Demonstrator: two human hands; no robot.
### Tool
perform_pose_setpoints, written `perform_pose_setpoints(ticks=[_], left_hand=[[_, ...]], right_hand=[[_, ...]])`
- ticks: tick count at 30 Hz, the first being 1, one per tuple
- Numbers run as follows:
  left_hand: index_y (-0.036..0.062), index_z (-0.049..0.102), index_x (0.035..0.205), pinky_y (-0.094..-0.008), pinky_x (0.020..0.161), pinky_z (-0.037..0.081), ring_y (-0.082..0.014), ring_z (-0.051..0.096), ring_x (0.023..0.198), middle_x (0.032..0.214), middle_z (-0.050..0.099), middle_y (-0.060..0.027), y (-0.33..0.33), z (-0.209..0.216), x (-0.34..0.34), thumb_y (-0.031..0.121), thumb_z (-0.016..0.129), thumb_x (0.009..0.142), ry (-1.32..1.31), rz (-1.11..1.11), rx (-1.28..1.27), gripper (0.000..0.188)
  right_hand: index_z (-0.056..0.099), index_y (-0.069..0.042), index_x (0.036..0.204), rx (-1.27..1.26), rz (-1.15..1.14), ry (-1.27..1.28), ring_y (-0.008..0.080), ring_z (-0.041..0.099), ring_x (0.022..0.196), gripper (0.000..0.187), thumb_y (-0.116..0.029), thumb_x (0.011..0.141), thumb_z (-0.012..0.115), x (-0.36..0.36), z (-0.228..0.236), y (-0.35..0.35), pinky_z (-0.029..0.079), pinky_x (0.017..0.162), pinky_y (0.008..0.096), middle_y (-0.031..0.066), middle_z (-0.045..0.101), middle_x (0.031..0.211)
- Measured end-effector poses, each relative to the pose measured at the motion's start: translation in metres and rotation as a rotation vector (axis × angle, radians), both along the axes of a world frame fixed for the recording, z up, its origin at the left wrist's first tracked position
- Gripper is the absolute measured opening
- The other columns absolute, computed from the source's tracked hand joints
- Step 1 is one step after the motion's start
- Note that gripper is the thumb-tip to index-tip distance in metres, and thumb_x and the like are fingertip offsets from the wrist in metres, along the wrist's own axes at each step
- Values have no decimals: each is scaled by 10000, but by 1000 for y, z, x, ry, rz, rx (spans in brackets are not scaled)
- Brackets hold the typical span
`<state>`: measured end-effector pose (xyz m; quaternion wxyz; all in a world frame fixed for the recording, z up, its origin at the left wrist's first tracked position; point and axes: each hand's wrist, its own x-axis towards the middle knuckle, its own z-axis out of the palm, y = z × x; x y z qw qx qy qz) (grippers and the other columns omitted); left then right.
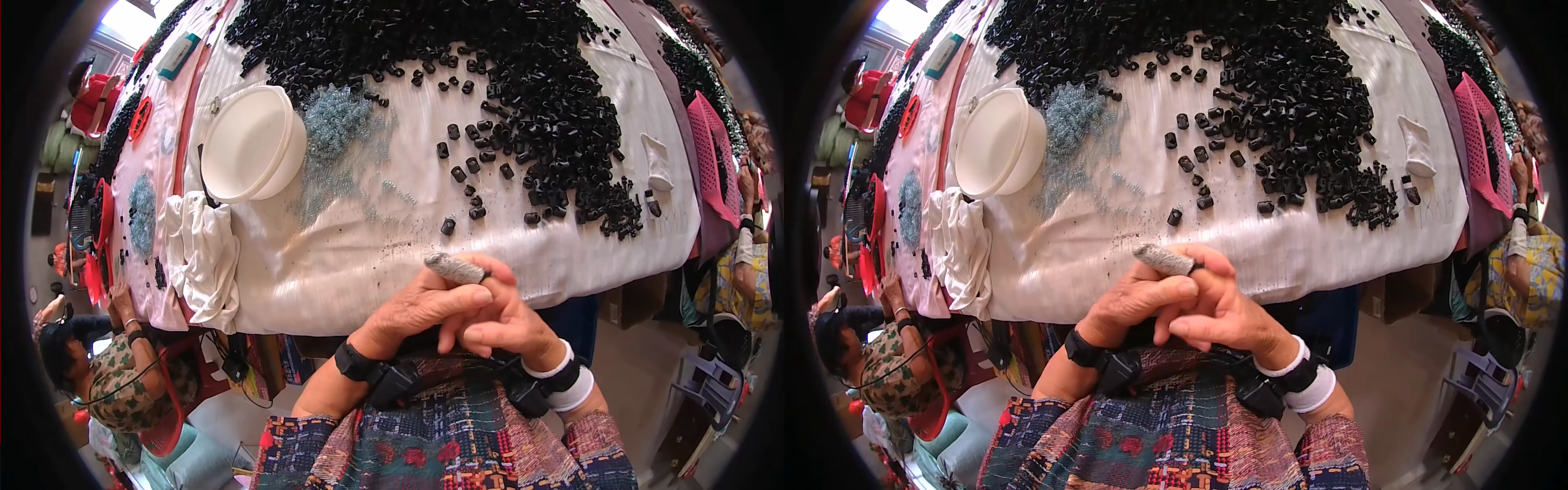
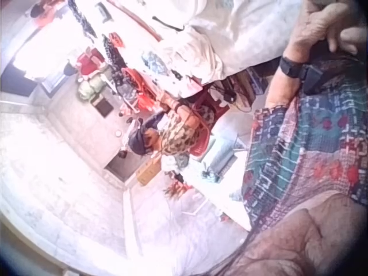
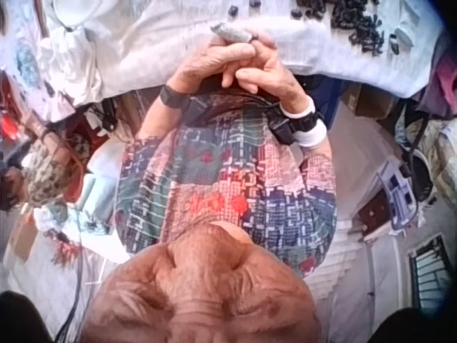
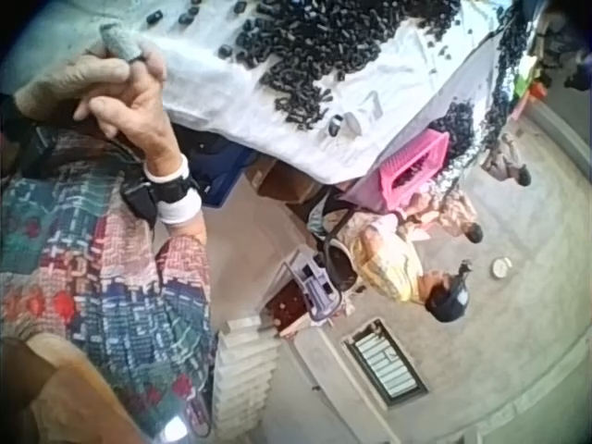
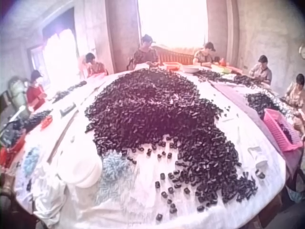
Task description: Manually assembling shoe components by inserting small black plastic parts into mesh sleeves.
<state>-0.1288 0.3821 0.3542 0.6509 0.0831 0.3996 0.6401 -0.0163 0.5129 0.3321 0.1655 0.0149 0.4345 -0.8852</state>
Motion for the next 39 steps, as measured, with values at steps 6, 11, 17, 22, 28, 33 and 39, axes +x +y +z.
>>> perform_pose_setpoints(ticks=[6, 11, 17, 22, 28, 33, 39], left_hand=[[20, 572, 1031, -269, 639, 523, -135, 621, 774, 900, 633, -82, -18, -39, -32, 119, 549, 903, 152, 561, -8, 163], [21, 565, 967, -252, 586, 529, -128, 622, 730, 854, 632, -78, -22, -34, -33, 143, 563, 912, 119, 631, -22, 134], [-2, 566, 976, -244, 585, 529, -129, 623, 728, 860, 633, -81, -26, -32, -28, 128, 571, 904, 218, 590, -168, 148], [-3, 575, 1000, -223, 604, 516, -114, 620, 746, 912, 646, -91, -25, -32, -25, 137, 587, 895, 381, 489, -204, 175], [-30, 583, 1066, -209, 619, 500, -102, 617, 748, 912, 651, -76, -15, -26, -26, 154, 639, 863, 381, 417, -243, 279], [-28, 617, 1052, -211, 630, 503, -99, 617, 768, 894, 661, -72, -21, -32, -31, 143, 670, 838, 304, 312, -86, 279], [-18, 626, 1020, -223, 652, 515, -107, 619, 798, 906, 664, -65, -16, -34, -23, 122, 668, 836, 277, 342, -32, 235]], right_hand=[[584, -9, 1005, 981, -606, 128, 93, 527, 610, 208, 41, 803, 577, -10, -5, 15, 431, 550, 220, 51, 623, 817], [563, 5, 910, 1469, -744, 460, 307, 545, 813, 313, 29, 625, 688, -42, -12, 2, 452, 680, 374, 138, 581, 892], [548, -13, 926, 1830, -627, 532, 299, 518, 863, 381, -79, 603, 739, -61, -21, -3, 412, 727, 397, 119, 552, 891], [545, -9, 921, 1834, -648, 579, 308, 515, 794, 376, -35, 600, 738, -63, -31, -2, 417, 696, 398, 116, 533, 808], [558, 13, 987, 1632, -707, 655, 316, 544, 802, 408, 30, 610, 713, -57, -24, -3, 442, 702, 404, 129, 582, 885], [557, 0, 1044, 1580, -696, 792, 303, 566, 843, 458, -6, 612, 708, -50, -5, -6, 447, 687, 390, 136, 576, 976], [542, 5, 1092, 1491, -697, 817, 292, 579, 859, 476, 30, 639, 687, -45, -6, -6, 481, 732, 370, 128, 579, 1005]])
